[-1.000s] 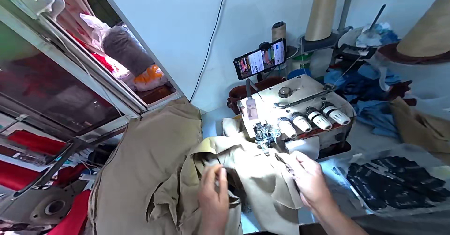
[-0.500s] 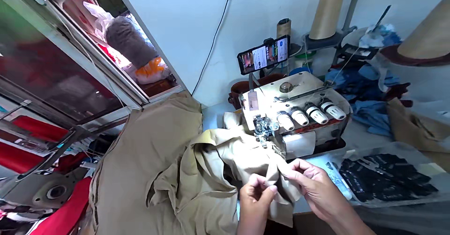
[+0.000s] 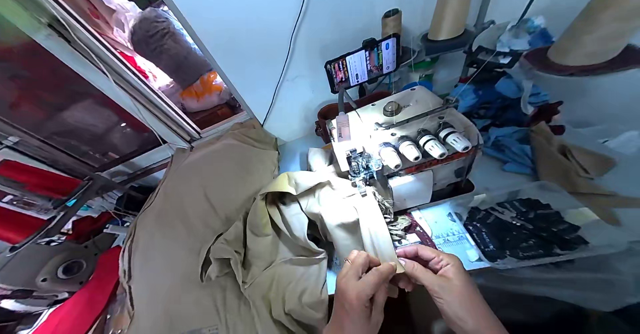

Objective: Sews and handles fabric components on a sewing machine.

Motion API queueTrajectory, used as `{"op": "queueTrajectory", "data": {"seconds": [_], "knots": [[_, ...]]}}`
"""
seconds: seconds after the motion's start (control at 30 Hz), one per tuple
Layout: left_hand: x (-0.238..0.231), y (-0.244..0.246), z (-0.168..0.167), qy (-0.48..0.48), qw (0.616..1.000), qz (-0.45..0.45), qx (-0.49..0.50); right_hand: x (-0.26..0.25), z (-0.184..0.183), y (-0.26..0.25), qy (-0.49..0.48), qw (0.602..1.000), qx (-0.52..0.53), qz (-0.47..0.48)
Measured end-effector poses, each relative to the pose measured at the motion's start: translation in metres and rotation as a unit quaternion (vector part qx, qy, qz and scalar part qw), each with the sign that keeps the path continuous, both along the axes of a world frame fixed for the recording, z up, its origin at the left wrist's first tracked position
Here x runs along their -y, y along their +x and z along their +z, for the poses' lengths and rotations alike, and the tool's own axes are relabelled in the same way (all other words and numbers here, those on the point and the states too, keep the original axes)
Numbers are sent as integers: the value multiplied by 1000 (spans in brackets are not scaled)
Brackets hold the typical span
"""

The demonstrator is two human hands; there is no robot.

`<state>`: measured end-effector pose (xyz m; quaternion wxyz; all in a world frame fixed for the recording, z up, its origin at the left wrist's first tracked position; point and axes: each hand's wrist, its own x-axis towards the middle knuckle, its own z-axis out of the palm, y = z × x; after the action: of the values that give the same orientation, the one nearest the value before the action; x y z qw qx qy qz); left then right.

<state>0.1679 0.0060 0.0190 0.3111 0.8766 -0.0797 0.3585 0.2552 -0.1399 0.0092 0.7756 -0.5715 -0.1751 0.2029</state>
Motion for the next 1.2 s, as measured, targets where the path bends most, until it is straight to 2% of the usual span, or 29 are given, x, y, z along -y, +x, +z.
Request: {"op": "queueTrajectory", "data": {"seconds": [0.33,0.47,0.6,0.67,0.73,0.87,0.97,1.03,1.07,1.1,1.2], "knots": [[4,1,-16,-19,1000,24,8,-3,-8,-4,46,998,-37,-4],[6,-1,-26,-62,998,30,-3,-8,-14,1,0,998,52,-30],[0,-6,-36,-155,968,191,-47,-1,2,7,-22,987,144,-63],[-7,-8,-37,-241,935,241,-96,2,11,10,-11,986,153,-71],[-13,-6,-30,-373,887,245,-117,2,9,15,-2,987,138,-82],[-20,10,0,-645,731,197,-101,2,4,22,26,993,80,-87],[-20,12,6,-759,624,134,-133,2,7,23,51,995,26,-77],[-21,8,5,-792,582,92,-157,2,8,25,54,996,-7,-73],[-21,3,7,-792,586,79,-149,2,7,26,43,997,-6,-70],[-23,-3,10,-777,613,80,-121,2,6,24,24,998,8,-62],[-43,-20,29,-674,730,104,-46,-2,7,-2,-14,998,61,-26]]}}
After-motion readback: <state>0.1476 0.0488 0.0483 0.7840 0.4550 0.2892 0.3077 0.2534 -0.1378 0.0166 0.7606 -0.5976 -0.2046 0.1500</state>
